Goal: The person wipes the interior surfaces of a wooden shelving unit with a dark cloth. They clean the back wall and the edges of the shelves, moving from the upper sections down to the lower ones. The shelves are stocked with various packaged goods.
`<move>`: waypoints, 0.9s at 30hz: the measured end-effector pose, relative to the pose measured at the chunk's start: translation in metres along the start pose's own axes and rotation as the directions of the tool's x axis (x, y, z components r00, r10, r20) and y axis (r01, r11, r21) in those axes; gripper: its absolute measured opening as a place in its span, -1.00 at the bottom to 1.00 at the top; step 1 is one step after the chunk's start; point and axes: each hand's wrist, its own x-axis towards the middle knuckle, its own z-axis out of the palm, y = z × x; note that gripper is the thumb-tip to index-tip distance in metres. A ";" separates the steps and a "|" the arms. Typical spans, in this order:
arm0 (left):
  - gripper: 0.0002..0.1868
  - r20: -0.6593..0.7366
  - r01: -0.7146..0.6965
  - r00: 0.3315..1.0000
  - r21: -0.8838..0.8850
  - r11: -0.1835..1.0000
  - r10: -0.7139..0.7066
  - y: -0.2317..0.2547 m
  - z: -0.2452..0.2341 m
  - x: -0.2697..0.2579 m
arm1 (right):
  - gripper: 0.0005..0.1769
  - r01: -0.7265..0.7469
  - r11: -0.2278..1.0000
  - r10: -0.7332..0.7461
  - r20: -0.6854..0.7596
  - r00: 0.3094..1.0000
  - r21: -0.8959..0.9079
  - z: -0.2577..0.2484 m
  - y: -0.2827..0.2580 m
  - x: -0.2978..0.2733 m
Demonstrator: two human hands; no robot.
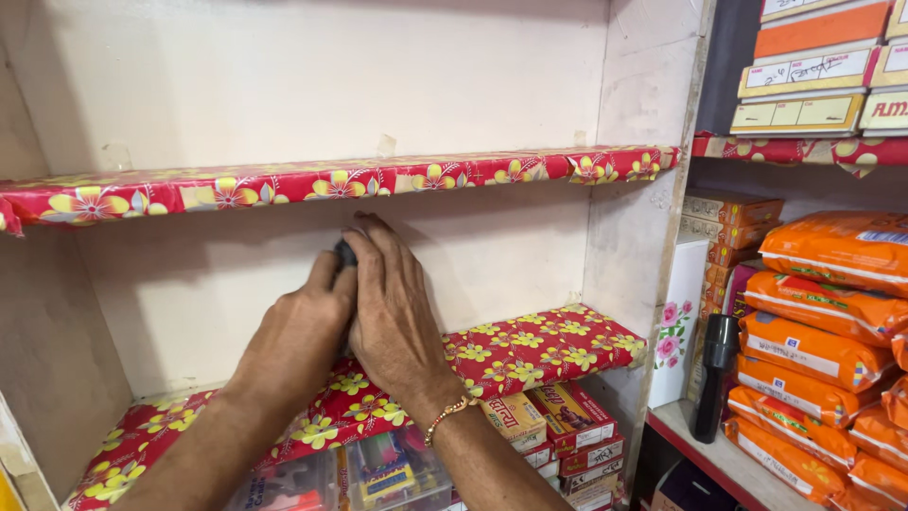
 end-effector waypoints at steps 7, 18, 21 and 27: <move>-0.55 -0.056 0.489 0.864 0.329 0.808 -0.501 -0.048 -0.041 -0.030 | -0.39 -0.030 0.999 0.032 0.065 0.997 -0.034 -0.001 0.001 -0.002; -0.62 0.127 0.178 0.979 -0.174 0.968 -0.158 0.017 0.008 0.003 | -0.22 -0.062 0.997 0.058 0.068 0.996 0.050 -0.002 0.007 -0.006; -0.63 0.205 0.199 0.959 0.001 0.980 -0.195 0.006 -0.003 -0.006 | -0.27 -0.028 1.000 0.028 0.071 0.997 -0.002 -0.003 0.005 -0.005; -0.74 0.309 0.295 0.839 0.434 0.852 -0.448 -0.032 -0.033 -0.045 | -0.35 0.005 0.996 0.002 0.084 0.996 -0.087 -0.002 0.004 -0.003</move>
